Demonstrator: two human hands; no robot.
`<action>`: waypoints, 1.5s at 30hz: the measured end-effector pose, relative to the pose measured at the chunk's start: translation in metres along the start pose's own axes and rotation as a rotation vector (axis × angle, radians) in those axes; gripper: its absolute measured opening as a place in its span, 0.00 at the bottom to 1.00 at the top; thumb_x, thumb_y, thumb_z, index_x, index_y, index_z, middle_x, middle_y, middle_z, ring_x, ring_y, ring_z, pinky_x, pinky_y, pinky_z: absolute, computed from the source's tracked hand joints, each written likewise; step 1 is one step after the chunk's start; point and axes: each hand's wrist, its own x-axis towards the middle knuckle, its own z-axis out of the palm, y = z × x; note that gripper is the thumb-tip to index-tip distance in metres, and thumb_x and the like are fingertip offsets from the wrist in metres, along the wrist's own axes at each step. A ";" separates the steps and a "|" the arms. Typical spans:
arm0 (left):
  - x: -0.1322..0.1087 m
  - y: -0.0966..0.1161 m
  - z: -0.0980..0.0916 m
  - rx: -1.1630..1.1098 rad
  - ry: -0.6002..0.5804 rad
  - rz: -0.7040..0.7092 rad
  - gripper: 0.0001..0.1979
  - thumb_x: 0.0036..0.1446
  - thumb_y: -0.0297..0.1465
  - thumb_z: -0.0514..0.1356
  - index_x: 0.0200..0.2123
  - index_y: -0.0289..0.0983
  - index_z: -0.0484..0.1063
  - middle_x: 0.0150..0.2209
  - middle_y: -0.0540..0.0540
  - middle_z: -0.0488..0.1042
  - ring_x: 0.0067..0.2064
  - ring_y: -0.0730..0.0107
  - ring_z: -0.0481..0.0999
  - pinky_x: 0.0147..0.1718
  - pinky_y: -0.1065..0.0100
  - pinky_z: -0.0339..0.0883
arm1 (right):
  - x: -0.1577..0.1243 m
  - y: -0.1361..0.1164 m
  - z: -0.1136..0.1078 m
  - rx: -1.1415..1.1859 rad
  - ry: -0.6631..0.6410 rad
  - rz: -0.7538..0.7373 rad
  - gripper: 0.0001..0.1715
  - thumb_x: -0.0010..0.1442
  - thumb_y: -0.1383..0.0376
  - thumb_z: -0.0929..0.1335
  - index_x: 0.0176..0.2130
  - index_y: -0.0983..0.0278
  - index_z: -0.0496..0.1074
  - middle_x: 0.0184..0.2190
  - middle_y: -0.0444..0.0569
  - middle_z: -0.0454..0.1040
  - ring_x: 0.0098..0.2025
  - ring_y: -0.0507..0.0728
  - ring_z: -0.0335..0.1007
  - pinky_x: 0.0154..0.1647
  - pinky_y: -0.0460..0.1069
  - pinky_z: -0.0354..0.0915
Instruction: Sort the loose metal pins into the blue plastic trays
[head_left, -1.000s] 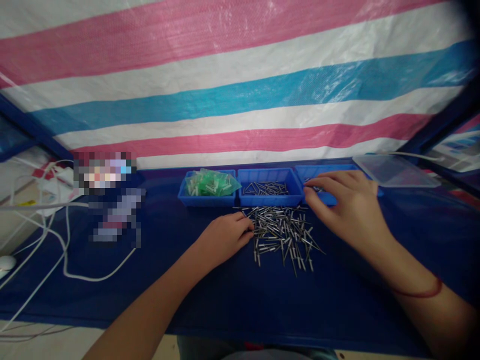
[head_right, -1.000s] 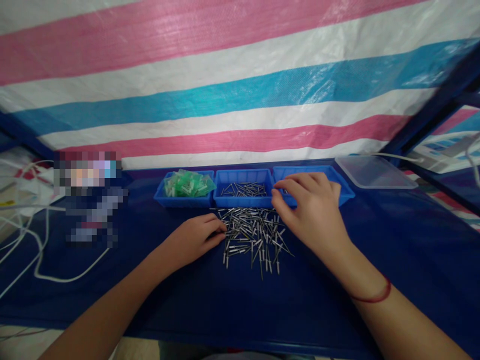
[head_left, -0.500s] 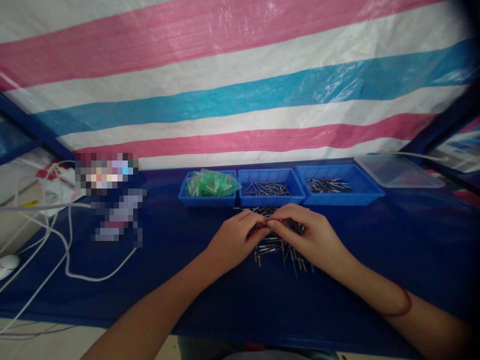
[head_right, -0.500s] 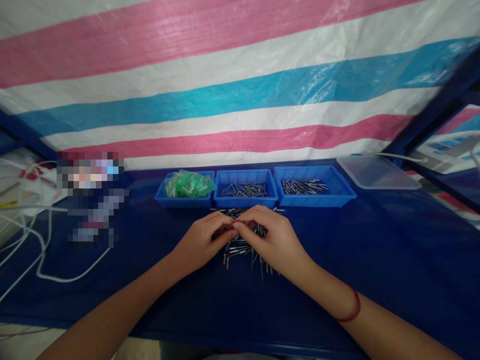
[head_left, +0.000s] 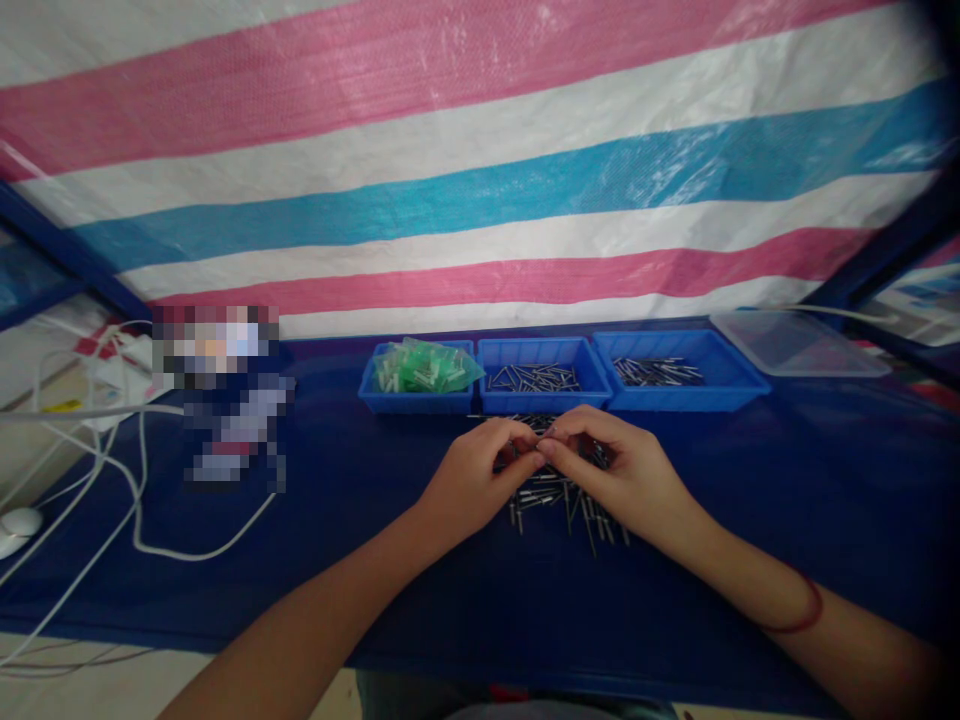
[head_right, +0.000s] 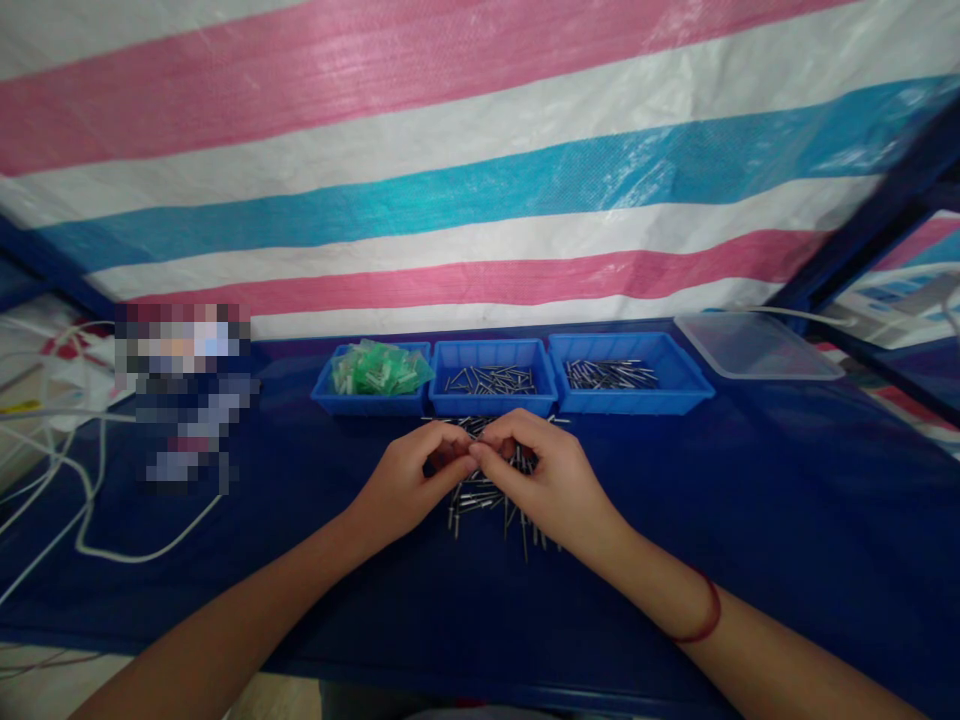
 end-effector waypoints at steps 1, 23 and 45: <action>0.000 0.000 0.000 0.003 0.000 0.009 0.10 0.59 0.36 0.58 0.38 0.35 0.72 0.32 0.47 0.73 0.33 0.71 0.71 0.33 0.71 0.65 | 0.000 0.000 0.000 -0.003 -0.002 -0.004 0.06 0.59 0.62 0.66 0.31 0.61 0.71 0.26 0.46 0.71 0.29 0.54 0.67 0.29 0.49 0.64; -0.001 0.007 -0.007 -0.079 0.118 0.037 0.07 0.58 0.33 0.58 0.36 0.35 0.71 0.36 0.46 0.74 0.36 0.71 0.72 0.34 0.71 0.66 | 0.004 0.001 -0.007 -0.115 -0.089 -0.181 0.05 0.58 0.67 0.65 0.33 0.61 0.71 0.31 0.48 0.74 0.35 0.56 0.69 0.36 0.51 0.66; -0.003 -0.003 -0.027 0.593 -0.332 0.139 0.09 0.60 0.35 0.56 0.38 0.36 0.72 0.38 0.45 0.73 0.40 0.64 0.72 0.41 0.64 0.64 | 0.028 0.040 -0.063 -0.844 0.310 -0.036 0.10 0.57 0.60 0.66 0.33 0.63 0.75 0.33 0.52 0.76 0.38 0.62 0.68 0.38 0.55 0.59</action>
